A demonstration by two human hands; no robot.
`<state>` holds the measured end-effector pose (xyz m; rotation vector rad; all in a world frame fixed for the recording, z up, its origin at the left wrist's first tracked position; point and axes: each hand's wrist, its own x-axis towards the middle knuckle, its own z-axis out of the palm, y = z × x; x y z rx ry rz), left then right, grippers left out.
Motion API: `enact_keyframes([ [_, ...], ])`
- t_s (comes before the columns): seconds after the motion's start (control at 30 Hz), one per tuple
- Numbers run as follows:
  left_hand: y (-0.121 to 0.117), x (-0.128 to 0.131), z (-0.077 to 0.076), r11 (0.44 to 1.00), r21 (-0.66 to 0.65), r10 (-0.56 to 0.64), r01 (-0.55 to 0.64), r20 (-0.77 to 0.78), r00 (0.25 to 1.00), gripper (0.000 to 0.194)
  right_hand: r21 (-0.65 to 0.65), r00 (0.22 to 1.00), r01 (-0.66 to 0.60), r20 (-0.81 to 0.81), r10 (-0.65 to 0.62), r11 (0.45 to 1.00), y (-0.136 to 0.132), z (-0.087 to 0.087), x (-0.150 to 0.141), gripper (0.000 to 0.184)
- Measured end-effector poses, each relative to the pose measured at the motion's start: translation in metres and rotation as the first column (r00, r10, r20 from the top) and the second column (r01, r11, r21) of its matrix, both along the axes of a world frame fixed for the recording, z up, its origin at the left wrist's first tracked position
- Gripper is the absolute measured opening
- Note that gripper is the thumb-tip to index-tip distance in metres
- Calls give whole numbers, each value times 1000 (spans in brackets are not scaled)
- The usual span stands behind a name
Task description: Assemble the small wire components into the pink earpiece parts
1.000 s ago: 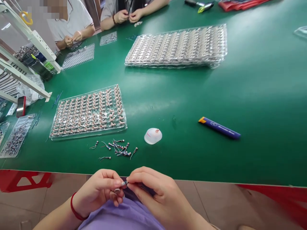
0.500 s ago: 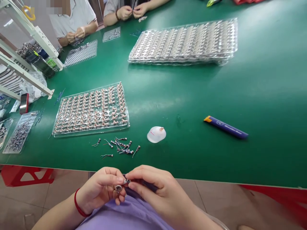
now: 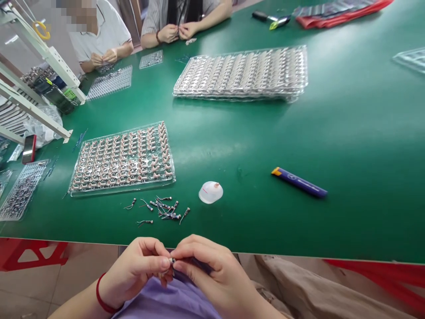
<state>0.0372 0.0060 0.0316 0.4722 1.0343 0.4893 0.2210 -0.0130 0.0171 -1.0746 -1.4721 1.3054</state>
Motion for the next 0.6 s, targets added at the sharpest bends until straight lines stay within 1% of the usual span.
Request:
enact_keyframes([
  [0.23,-2,0,4,994,110,-4,6,-25,1000,29,48,997,53,-62,-50,997,-3,-2,-3,15],
  [0.43,-3,0,5,991,136,-4,10,-44,999,30,17,993,67,-101,-65,998,-6,-5,-5,13],
  [0.6,-4,0,3,990,140,10,-3,-51,999,28,18,985,95,-143,-92,995,-8,-8,-7,11],
])
